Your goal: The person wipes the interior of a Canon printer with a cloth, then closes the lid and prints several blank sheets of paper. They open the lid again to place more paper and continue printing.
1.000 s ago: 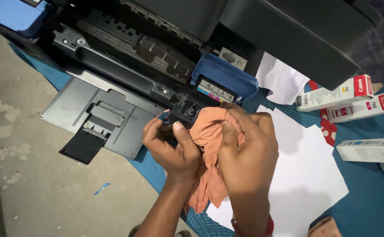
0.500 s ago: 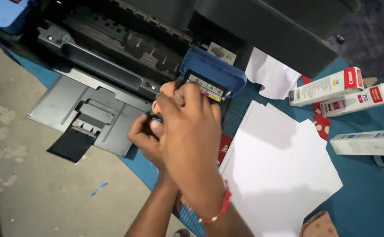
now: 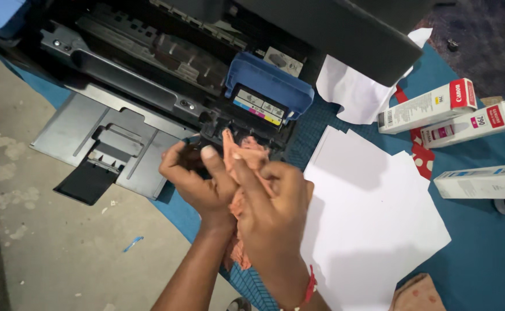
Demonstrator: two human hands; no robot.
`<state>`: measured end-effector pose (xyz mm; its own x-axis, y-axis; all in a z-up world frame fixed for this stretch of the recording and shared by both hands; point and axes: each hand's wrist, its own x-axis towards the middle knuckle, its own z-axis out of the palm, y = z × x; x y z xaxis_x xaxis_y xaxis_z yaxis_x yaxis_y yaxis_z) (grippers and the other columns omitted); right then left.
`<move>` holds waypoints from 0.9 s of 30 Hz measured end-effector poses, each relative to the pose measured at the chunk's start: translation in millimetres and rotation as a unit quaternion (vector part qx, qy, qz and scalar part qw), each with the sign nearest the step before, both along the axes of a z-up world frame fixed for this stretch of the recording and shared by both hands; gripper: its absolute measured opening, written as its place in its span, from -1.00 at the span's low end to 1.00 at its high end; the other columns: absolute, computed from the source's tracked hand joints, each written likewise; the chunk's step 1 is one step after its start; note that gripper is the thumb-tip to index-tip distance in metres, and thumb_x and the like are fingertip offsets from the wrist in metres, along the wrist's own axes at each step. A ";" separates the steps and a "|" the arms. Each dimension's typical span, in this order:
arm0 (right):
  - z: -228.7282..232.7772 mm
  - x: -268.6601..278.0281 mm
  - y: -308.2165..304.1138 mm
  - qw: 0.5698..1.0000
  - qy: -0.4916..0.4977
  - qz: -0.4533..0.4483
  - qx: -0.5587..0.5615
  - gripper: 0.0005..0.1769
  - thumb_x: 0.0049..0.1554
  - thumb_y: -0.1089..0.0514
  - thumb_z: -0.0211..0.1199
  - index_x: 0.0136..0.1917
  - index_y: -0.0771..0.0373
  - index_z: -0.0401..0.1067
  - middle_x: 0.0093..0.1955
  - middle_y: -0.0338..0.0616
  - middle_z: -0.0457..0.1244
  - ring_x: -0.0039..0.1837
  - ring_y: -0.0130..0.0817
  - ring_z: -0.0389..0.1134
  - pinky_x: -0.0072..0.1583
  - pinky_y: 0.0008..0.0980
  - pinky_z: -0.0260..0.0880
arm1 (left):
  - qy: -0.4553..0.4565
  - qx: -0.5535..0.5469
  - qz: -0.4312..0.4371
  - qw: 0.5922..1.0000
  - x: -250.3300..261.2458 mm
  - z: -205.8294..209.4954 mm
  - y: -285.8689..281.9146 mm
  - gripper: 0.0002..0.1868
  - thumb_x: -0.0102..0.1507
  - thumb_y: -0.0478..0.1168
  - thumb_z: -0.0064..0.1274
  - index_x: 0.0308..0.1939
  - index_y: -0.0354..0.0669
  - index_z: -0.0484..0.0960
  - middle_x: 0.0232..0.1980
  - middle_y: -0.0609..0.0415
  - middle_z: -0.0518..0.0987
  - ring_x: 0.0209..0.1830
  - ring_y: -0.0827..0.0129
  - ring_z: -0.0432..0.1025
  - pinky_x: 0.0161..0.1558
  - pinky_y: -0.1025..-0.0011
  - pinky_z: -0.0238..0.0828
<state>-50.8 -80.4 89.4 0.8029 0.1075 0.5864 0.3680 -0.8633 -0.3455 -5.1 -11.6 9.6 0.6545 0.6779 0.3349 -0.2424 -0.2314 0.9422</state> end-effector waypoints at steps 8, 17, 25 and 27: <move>-6.0 -10.6 -31.0 0.985 0.017 -0.113 0.131 -0.66 0.15 0.41 0.30 0.18 0.20 0.57 -0.03 -0.06 0.12 -0.13 -0.35 0.19 -0.13 -0.38 0.24 | -0.048 0.087 -0.024 0.995 -0.6 6.2 2.6 -0.52 0.43 -0.17 0.02 0.27 -0.36 0.18 0.23 -0.15 0.29 -0.09 0.35 0.37 -0.09 0.40 0.42; 11.0 26.3 -17.4 0.983 -0.021 -0.082 0.164 -0.63 0.17 0.40 0.26 0.25 0.29 0.53 0.02 -0.08 0.18 0.03 -0.27 0.32 0.06 -0.36 0.40 | -0.035 0.110 -0.015 0.993 -3.6 4.5 0.1 -0.52 0.45 -0.16 0.05 0.26 -0.33 0.17 0.26 -0.14 0.28 -0.03 0.35 0.35 -0.04 0.40 0.43; 32.1 32.3 -24.5 0.986 0.068 -0.057 0.144 -0.72 0.21 0.27 0.25 0.20 0.25 0.56 0.01 -0.03 0.24 0.01 -0.20 0.39 0.03 -0.27 0.45 | -0.042 0.081 -0.022 0.996 -0.1 2.0 -1.9 -0.50 0.42 -0.15 0.05 0.27 -0.33 0.18 0.25 -0.13 0.29 -0.04 0.36 0.36 -0.09 0.43 0.44; 30.2 29.5 -27.7 0.980 0.077 -0.091 0.160 -0.76 0.24 0.24 0.22 0.15 0.21 0.58 0.02 -0.04 0.27 0.02 -0.21 0.41 0.03 -0.29 0.48 | -0.049 0.109 -0.012 0.993 -0.2 3.0 -1.3 -0.50 0.44 -0.17 0.05 0.30 -0.33 0.18 0.22 -0.12 0.29 -0.07 0.38 0.35 -0.05 0.41 0.42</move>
<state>-21.3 -108.1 119.6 0.8733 -0.2146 0.4374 0.1409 -0.7483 -0.6483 -5.3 -12.9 12.5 0.6275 0.5663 0.5344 -0.3379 -0.4203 0.8421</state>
